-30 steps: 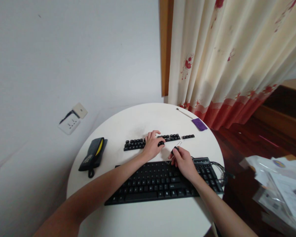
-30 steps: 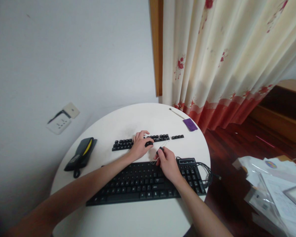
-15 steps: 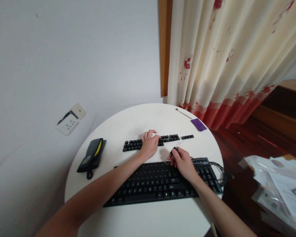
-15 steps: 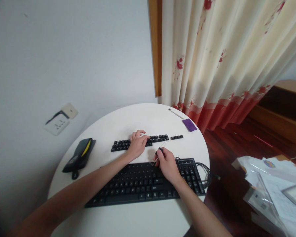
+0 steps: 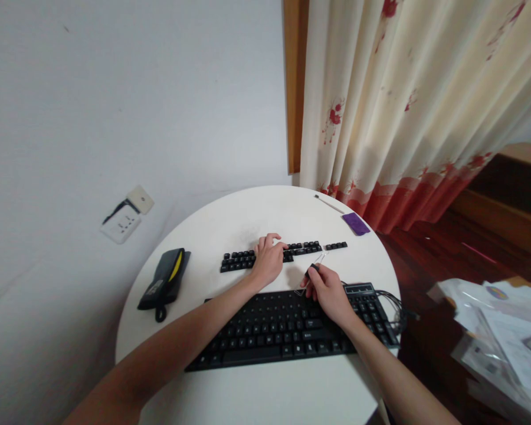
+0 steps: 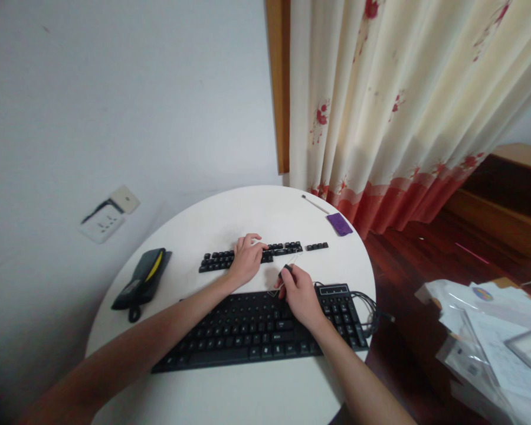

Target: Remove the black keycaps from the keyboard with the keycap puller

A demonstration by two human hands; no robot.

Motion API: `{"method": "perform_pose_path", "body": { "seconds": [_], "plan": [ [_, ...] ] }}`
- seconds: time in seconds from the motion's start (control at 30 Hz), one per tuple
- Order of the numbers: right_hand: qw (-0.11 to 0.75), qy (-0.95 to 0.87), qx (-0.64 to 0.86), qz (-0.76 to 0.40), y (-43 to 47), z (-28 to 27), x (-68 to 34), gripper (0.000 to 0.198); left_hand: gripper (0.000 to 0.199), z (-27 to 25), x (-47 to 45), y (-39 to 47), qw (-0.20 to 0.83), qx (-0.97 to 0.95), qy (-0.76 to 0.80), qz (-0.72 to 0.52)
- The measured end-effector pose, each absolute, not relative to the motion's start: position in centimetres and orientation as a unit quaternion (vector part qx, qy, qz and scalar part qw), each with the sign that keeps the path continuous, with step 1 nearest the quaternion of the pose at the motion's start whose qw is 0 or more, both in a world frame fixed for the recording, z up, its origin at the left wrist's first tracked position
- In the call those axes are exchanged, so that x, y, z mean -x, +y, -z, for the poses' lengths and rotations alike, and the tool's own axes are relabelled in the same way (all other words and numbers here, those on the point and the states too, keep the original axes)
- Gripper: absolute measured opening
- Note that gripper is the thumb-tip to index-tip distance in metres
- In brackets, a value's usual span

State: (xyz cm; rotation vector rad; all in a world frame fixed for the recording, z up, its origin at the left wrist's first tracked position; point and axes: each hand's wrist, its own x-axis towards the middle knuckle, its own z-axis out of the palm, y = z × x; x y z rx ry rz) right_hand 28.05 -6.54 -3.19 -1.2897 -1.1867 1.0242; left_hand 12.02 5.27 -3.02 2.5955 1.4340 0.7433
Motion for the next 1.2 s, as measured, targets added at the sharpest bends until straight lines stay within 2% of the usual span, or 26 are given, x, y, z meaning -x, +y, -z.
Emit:
{"method": "perform_pose_path", "body": {
  "seconds": [0.73, 0.97, 1.2],
  "plan": [
    [0.526, -0.501, 0.539, -0.427, -6.6, 2.9, -28.0, 0.039, 0.044, 2.9, -12.2, 4.9, 0.062, -0.867, 0.437, -0.232],
    [0.522, -0.502, 0.540, -0.428, -6.6, 3.0, -28.1, 0.040, 0.031, 2.2, -12.3, 4.5, 0.065, -0.869, 0.419, -0.256],
    [0.526, -0.501, 0.540, -0.425, -6.5, 3.1, -28.0, 0.039, 0.031, 2.2, -12.3, 4.4, 0.070, -0.870, 0.417, -0.255]
  ]
}}
